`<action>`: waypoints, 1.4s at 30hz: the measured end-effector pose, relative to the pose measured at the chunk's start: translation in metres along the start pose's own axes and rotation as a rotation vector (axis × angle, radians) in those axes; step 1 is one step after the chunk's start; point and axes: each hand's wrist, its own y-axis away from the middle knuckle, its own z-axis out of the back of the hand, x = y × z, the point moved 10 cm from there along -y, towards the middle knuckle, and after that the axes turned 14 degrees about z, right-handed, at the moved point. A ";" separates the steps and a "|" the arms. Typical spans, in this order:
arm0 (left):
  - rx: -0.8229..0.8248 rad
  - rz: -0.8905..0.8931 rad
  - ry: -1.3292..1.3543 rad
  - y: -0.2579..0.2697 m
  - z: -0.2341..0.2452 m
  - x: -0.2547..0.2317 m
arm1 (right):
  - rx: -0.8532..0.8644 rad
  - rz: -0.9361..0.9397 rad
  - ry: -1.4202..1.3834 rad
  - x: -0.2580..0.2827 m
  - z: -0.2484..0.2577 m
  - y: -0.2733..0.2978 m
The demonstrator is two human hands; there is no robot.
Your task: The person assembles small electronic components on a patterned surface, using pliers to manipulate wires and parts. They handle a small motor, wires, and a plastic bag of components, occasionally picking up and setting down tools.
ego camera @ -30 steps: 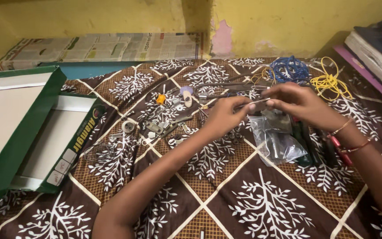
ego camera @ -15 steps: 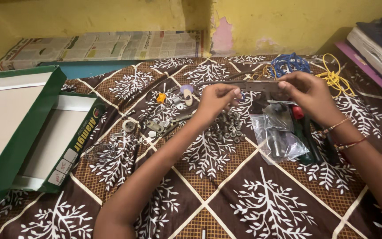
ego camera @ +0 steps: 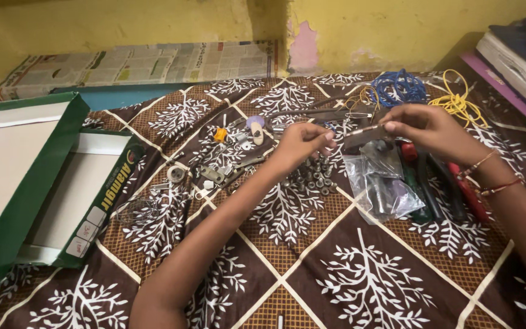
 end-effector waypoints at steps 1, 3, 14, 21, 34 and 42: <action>0.000 0.003 0.009 0.001 -0.001 -0.001 | 0.025 -0.013 0.019 -0.003 0.000 0.001; 0.002 0.010 0.023 0.004 -0.002 -0.003 | 0.076 -0.026 0.039 -0.012 -0.003 0.001; 0.046 0.021 0.006 0.008 -0.016 -0.006 | 0.225 -0.040 0.267 -0.027 -0.011 0.002; 0.088 -0.095 -0.013 -0.002 -0.024 0.001 | 0.332 -0.071 0.642 -0.030 -0.014 0.003; 0.313 0.093 -0.987 0.091 0.028 -0.066 | 0.305 0.146 0.548 0.055 -0.079 -0.006; 0.010 0.424 -1.376 0.124 0.097 0.009 | 0.421 0.756 0.488 0.146 -0.202 -0.008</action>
